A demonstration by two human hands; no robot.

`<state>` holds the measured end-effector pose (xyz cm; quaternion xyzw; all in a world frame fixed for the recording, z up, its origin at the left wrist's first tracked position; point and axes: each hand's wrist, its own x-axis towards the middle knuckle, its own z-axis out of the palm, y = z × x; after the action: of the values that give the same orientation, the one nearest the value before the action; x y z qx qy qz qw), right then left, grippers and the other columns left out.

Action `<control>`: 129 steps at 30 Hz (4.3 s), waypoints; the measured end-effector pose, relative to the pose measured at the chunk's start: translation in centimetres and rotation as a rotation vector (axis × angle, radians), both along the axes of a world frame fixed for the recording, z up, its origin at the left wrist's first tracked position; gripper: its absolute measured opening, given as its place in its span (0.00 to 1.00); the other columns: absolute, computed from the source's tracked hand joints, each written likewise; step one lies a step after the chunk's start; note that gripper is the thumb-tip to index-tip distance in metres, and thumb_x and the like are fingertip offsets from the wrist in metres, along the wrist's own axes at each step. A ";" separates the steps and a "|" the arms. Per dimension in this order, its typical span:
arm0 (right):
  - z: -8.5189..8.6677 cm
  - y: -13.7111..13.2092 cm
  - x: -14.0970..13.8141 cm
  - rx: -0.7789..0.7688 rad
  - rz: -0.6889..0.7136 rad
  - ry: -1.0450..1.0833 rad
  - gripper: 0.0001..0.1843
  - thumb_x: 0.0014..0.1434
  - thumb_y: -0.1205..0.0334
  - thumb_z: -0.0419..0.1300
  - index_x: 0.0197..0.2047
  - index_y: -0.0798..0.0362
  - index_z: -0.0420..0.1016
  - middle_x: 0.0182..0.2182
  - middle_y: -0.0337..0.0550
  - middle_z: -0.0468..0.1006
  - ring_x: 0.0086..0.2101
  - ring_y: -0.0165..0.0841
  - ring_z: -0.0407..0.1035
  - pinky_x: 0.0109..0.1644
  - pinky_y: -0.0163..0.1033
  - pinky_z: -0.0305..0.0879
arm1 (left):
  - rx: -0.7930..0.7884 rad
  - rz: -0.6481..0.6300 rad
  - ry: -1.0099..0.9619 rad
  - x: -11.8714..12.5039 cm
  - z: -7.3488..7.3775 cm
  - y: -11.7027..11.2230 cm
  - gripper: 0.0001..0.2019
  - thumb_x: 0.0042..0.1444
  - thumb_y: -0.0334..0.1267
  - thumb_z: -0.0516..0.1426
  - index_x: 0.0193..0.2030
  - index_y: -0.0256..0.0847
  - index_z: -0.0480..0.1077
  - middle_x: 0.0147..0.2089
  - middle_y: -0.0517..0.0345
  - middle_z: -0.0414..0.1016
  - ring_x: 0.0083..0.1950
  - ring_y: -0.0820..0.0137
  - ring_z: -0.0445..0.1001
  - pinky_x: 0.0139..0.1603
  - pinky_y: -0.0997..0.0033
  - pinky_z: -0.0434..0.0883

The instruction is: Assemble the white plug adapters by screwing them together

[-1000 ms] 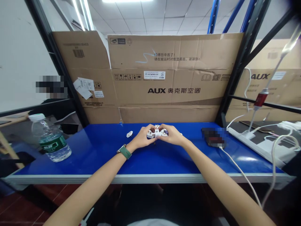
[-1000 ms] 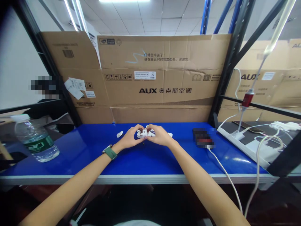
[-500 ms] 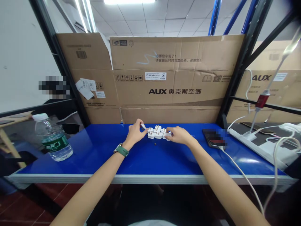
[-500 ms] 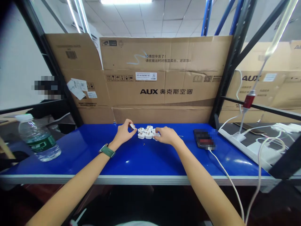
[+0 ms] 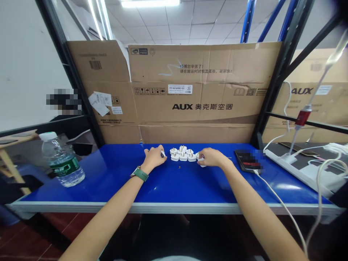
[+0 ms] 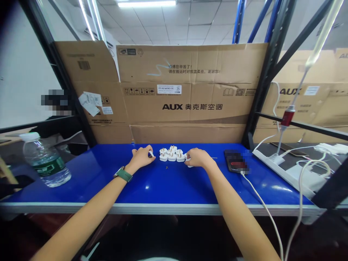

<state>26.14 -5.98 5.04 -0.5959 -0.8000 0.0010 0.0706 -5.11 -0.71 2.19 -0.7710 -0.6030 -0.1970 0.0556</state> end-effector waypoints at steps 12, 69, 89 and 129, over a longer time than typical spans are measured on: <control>0.0 0.5 1.0 -0.123 -0.167 -0.076 0.23 0.51 0.64 0.67 0.52 0.53 0.84 0.51 0.57 0.83 0.45 0.46 0.79 0.39 0.38 0.68 | -0.052 0.075 0.060 -0.7 -0.5 0.6 0.11 0.58 0.43 0.61 0.46 0.45 0.71 0.44 0.52 0.82 0.54 0.49 0.73 0.55 0.49 0.57; -0.3 0.1 -3.5 -0.015 0.580 1.217 0.15 0.60 0.51 0.69 0.45 0.52 0.80 0.39 0.44 0.83 0.35 0.35 0.78 0.39 0.39 0.74 | -0.153 -0.903 -0.052 4.0 0.2 -3.1 0.22 0.54 0.57 0.69 0.52 0.51 0.80 0.51 0.56 0.82 0.60 0.56 0.72 0.64 0.58 0.57; -1.0 -0.1 -4.8 -0.047 0.629 1.254 0.16 0.56 0.53 0.73 0.47 0.50 0.85 0.44 0.46 0.84 0.43 0.38 0.78 0.50 0.43 0.75 | -0.123 -0.936 -0.098 4.7 -0.2 -3.0 0.23 0.52 0.58 0.69 0.50 0.50 0.81 0.55 0.53 0.79 0.62 0.54 0.71 0.67 0.56 0.61; -0.5 0.2 -3.7 0.001 0.576 1.157 0.22 0.63 0.52 0.67 0.57 0.53 0.80 0.36 0.43 0.81 0.34 0.33 0.74 0.40 0.38 0.71 | -0.139 -0.982 -0.075 4.8 -0.2 -3.0 0.22 0.55 0.55 0.69 0.52 0.47 0.80 0.49 0.55 0.83 0.53 0.59 0.77 0.61 0.61 0.65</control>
<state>22.40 -5.77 4.56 -0.2605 -0.7605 0.3407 0.4875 -0.33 -3.67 1.96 -0.9583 -0.1822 -0.1867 -0.1170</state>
